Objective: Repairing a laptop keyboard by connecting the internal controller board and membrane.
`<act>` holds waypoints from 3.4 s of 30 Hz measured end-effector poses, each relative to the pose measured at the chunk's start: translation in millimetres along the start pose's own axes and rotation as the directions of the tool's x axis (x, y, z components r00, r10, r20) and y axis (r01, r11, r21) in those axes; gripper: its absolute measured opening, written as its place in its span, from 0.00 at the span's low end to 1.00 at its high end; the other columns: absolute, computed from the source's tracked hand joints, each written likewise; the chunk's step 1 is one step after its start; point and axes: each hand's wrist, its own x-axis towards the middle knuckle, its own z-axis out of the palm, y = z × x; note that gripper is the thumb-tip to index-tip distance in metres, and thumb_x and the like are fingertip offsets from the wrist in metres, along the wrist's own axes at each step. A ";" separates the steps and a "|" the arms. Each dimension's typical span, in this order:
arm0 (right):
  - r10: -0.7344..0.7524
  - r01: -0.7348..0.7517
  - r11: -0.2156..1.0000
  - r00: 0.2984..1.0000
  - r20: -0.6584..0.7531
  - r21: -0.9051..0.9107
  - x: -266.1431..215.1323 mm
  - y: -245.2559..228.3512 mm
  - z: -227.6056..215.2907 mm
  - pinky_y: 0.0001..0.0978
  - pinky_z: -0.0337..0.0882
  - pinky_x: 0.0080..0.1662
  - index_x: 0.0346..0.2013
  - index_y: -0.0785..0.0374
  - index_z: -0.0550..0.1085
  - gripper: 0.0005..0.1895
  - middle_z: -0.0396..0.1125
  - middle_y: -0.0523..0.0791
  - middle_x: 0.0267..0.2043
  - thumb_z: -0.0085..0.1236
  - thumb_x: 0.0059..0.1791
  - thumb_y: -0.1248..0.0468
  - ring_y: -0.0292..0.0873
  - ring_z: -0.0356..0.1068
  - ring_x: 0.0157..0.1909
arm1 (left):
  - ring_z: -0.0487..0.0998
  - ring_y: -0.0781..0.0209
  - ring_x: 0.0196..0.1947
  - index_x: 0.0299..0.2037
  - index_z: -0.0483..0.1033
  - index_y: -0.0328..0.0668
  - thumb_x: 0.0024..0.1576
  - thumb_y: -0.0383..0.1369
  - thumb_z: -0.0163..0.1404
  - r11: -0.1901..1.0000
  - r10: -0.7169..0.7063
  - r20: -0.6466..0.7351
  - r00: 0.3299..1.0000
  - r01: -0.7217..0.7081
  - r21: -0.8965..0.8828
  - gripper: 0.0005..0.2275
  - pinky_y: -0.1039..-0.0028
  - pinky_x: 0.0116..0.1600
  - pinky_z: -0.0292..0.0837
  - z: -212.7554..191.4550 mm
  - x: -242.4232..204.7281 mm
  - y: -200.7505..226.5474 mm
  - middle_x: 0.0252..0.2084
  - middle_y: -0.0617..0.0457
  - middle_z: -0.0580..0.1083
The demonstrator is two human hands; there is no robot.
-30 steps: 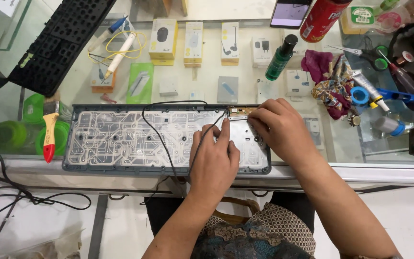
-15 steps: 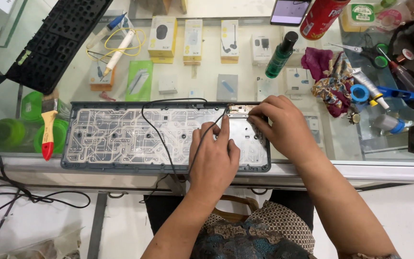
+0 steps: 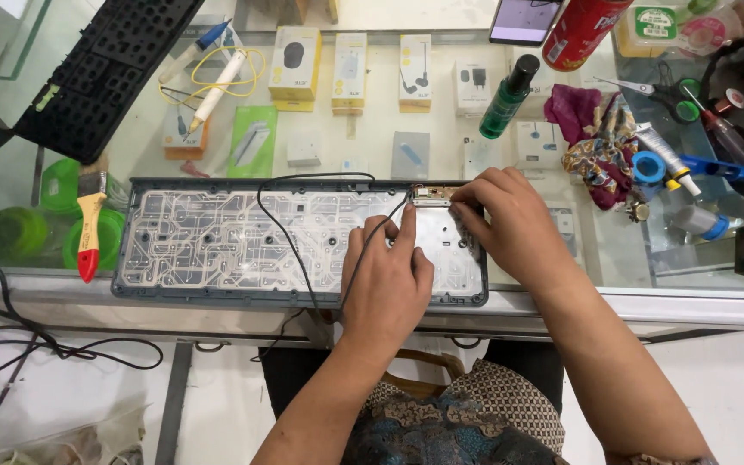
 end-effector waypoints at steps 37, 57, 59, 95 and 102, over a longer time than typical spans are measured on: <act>-0.143 0.127 0.974 0.987 -0.077 -0.186 -0.2 -13.1 -3.2 0.37 0.73 0.45 0.38 0.54 0.80 0.06 0.69 0.41 0.36 0.60 0.49 0.68 0.44 0.70 0.43 | 0.71 0.44 0.37 0.60 0.76 0.37 0.53 0.30 0.50 1.000 -0.004 0.001 1.000 0.004 -0.013 0.22 0.60 0.39 0.70 0.7 0.4 1.5 0.39 0.45 0.68; -0.188 0.174 0.977 0.975 -0.114 -0.123 -3.1 -4.2 -3.3 0.37 0.74 0.49 0.36 0.59 0.83 0.12 0.73 0.44 0.36 0.56 0.45 0.74 0.47 0.71 0.43 | 0.72 0.45 0.37 0.59 0.77 0.37 0.52 0.30 0.51 1.000 -0.023 0.001 1.000 0.023 -0.011 0.22 0.62 0.38 0.70 -4.8 -0.5 3.3 0.39 0.45 0.68; -0.182 0.171 0.980 0.976 -0.121 -0.102 -3.0 -4.2 -3.8 0.36 0.74 0.49 0.37 0.61 0.83 0.12 0.73 0.45 0.35 0.55 0.45 0.75 0.47 0.71 0.43 | 0.72 0.45 0.37 0.60 0.76 0.37 0.52 0.29 0.51 1.000 -0.017 -0.016 1.000 0.017 -0.016 0.23 0.60 0.40 0.71 -3.6 -0.5 3.0 0.40 0.45 0.69; -0.264 0.264 0.964 0.964 0.002 0.029 -22.4 -12.4 -44.1 0.47 0.70 0.56 0.48 0.63 0.78 0.08 0.72 0.50 0.55 0.52 0.57 0.69 0.54 0.69 0.55 | 0.79 0.50 0.30 0.44 0.81 0.32 0.59 0.26 0.50 0.696 0.560 0.008 0.828 -0.466 -0.546 0.08 0.65 0.33 0.76 -20.9 -41.9 20.8 0.34 0.46 0.78; -0.407 0.413 0.911 0.893 0.191 0.006 7.6 0.9 -32.3 0.50 0.70 0.55 0.54 0.56 0.78 0.14 0.72 0.47 0.59 0.61 0.54 0.61 0.54 0.68 0.59 | 0.84 0.53 0.38 0.50 0.80 0.39 0.62 0.35 0.56 0.886 0.380 -0.093 0.920 -0.391 -0.248 0.11 0.59 0.42 0.85 -85.2 -40.5 22.8 0.41 0.45 0.82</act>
